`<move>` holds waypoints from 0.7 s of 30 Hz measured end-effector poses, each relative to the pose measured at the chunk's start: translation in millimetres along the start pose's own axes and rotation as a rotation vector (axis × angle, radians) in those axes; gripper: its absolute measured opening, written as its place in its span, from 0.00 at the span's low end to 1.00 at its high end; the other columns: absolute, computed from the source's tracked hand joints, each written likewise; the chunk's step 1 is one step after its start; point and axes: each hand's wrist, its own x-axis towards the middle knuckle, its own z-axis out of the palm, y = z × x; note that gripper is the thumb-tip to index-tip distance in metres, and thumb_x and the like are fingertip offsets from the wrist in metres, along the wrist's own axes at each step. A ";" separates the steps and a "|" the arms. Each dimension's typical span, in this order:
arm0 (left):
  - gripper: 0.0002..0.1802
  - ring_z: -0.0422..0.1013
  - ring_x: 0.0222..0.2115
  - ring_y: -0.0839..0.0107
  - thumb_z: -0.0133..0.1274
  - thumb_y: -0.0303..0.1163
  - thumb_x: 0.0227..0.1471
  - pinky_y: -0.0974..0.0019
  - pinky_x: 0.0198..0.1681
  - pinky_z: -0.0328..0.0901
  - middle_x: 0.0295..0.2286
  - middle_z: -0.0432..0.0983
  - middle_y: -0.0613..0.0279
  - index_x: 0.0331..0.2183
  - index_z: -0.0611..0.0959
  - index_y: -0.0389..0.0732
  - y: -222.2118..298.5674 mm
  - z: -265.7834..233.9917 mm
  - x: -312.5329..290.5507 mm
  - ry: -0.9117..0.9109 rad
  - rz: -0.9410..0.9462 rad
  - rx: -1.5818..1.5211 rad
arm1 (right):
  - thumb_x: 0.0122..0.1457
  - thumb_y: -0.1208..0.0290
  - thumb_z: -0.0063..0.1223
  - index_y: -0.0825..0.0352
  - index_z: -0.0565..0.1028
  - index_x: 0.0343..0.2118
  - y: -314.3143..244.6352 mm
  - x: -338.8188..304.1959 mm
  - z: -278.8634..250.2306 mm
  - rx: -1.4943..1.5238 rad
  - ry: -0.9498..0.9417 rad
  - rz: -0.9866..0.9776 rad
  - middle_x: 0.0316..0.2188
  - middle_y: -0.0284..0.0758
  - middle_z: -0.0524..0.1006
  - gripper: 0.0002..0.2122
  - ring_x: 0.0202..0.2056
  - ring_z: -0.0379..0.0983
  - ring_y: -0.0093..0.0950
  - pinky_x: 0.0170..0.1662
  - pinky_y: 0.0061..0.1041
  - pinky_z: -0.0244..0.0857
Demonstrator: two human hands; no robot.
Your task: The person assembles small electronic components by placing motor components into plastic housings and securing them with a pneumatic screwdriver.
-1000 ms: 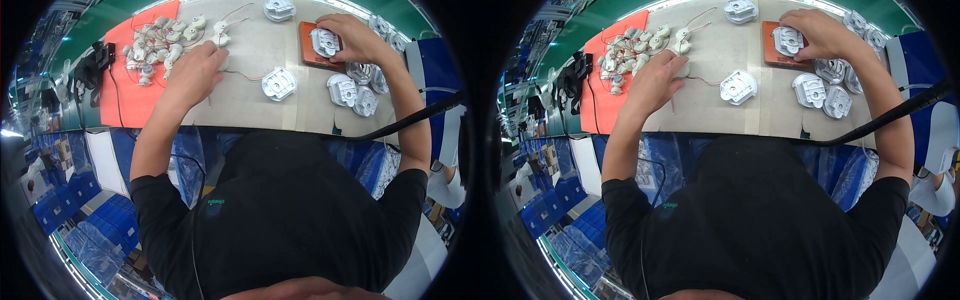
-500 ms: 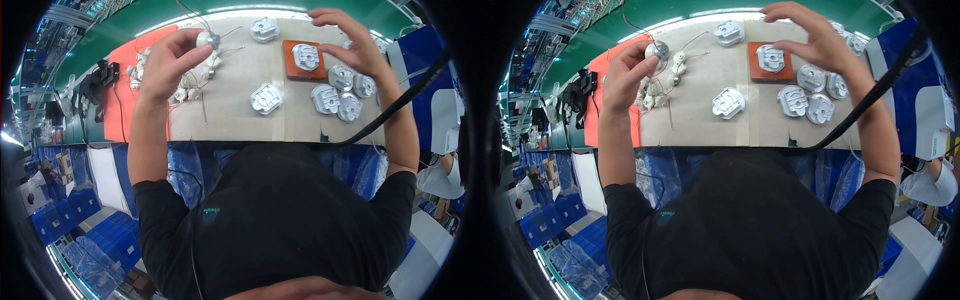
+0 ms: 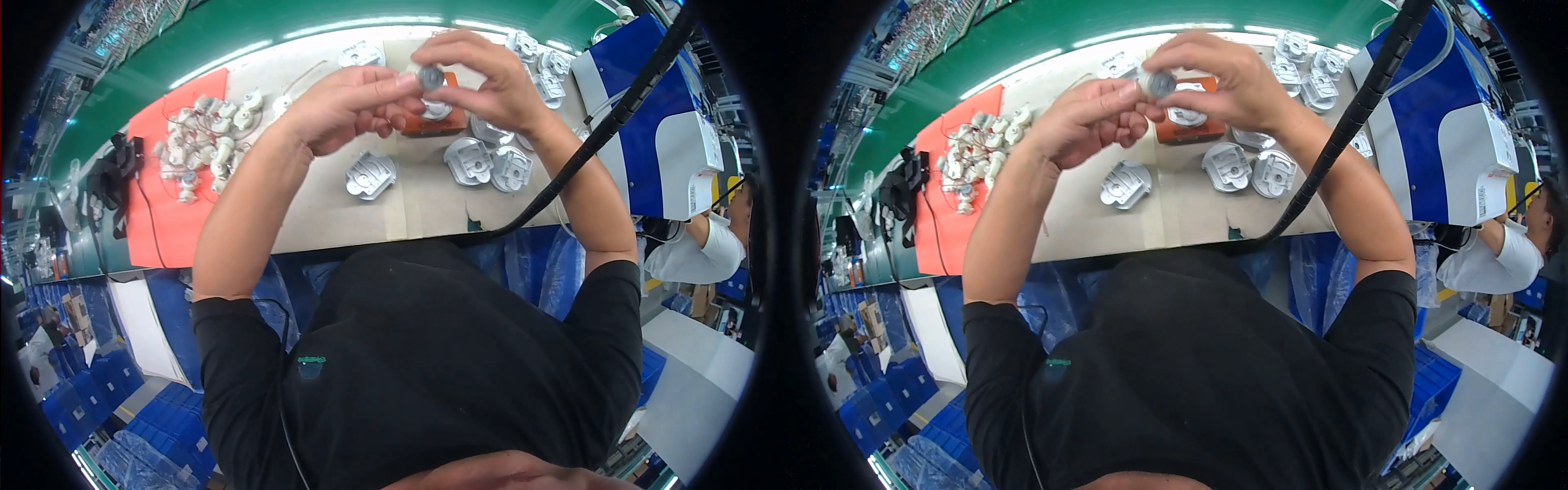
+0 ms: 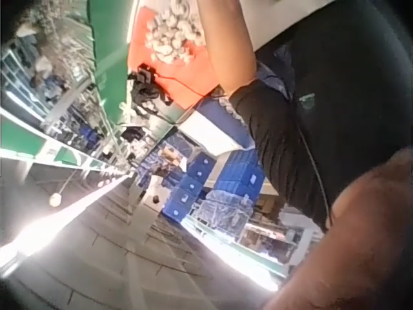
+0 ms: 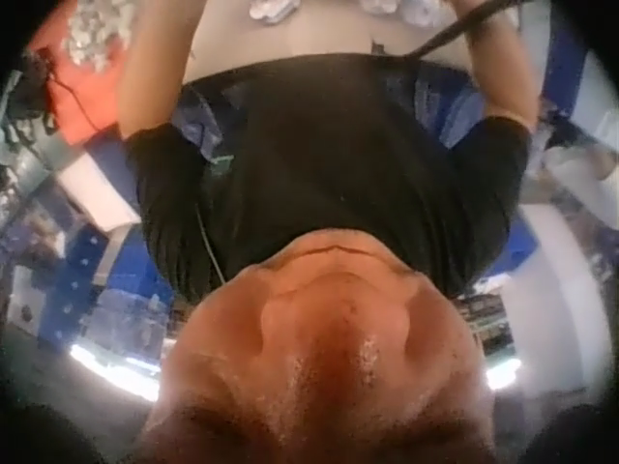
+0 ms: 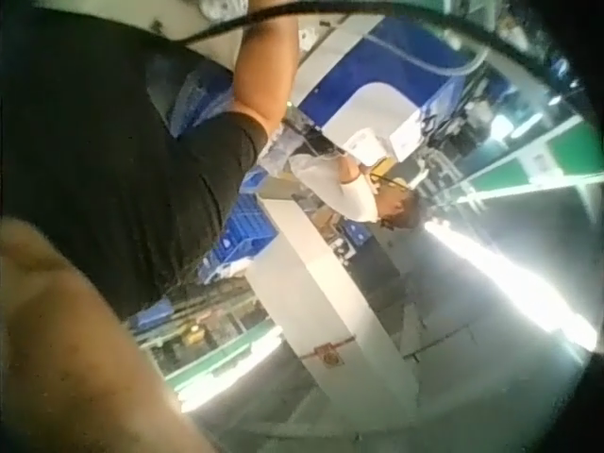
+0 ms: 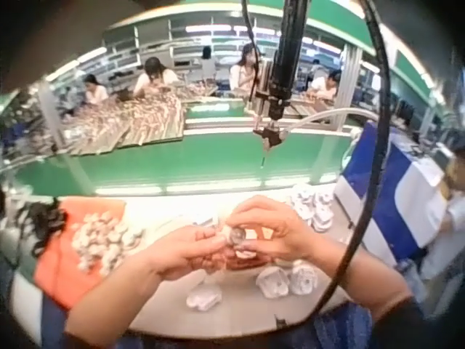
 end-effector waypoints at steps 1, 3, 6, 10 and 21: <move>0.27 0.71 0.29 0.77 0.64 0.49 0.51 0.72 0.32 0.65 0.33 0.78 0.62 0.41 0.81 0.35 0.1 -1.5 2.9 0.088 0.049 0.180 | 0.51 0.75 0.67 0.64 0.79 0.48 3.6 -2.7 -3.2 -0.054 0.010 0.086 0.42 0.34 0.79 0.19 0.43 0.76 0.29 0.48 0.27 0.72; 0.31 0.74 0.32 0.72 0.65 0.50 0.50 0.68 0.34 0.68 0.36 0.80 0.58 0.45 0.81 0.33 -9.4 -11.5 11.1 0.268 0.138 0.550 | 0.53 0.73 0.67 0.64 0.79 0.48 14.5 -11.9 -10.4 -0.105 -0.005 0.175 0.41 0.33 0.79 0.18 0.41 0.76 0.27 0.47 0.25 0.72; 0.28 0.75 0.34 0.69 0.65 0.45 0.50 0.64 0.36 0.69 0.38 0.80 0.54 0.45 0.81 0.34 -20.8 -21.1 19.3 0.332 0.251 1.108 | 0.56 0.70 0.66 0.64 0.79 0.47 30.0 -24.7 -15.9 0.006 -0.120 0.439 0.38 0.30 0.78 0.16 0.38 0.74 0.22 0.46 0.22 0.71; 0.26 0.73 0.33 0.64 0.66 0.36 0.46 0.63 0.39 0.69 0.36 0.77 0.59 0.47 0.80 0.38 -34.2 -11.9 33.6 0.344 0.319 1.342 | 0.56 0.68 0.66 0.65 0.79 0.45 31.1 -28.3 -9.0 0.015 -0.219 0.524 0.37 0.29 0.80 0.14 0.37 0.75 0.20 0.43 0.20 0.71; 0.23 0.75 0.35 0.58 0.65 0.36 0.46 0.59 0.42 0.69 0.35 0.77 0.53 0.44 0.82 0.37 -39.8 -16.6 55.0 0.319 0.355 1.342 | 0.53 0.69 0.64 0.68 0.79 0.40 21.8 -17.1 -4.2 -0.169 -0.285 0.440 0.33 0.38 0.81 0.13 0.36 0.78 0.33 0.43 0.30 0.72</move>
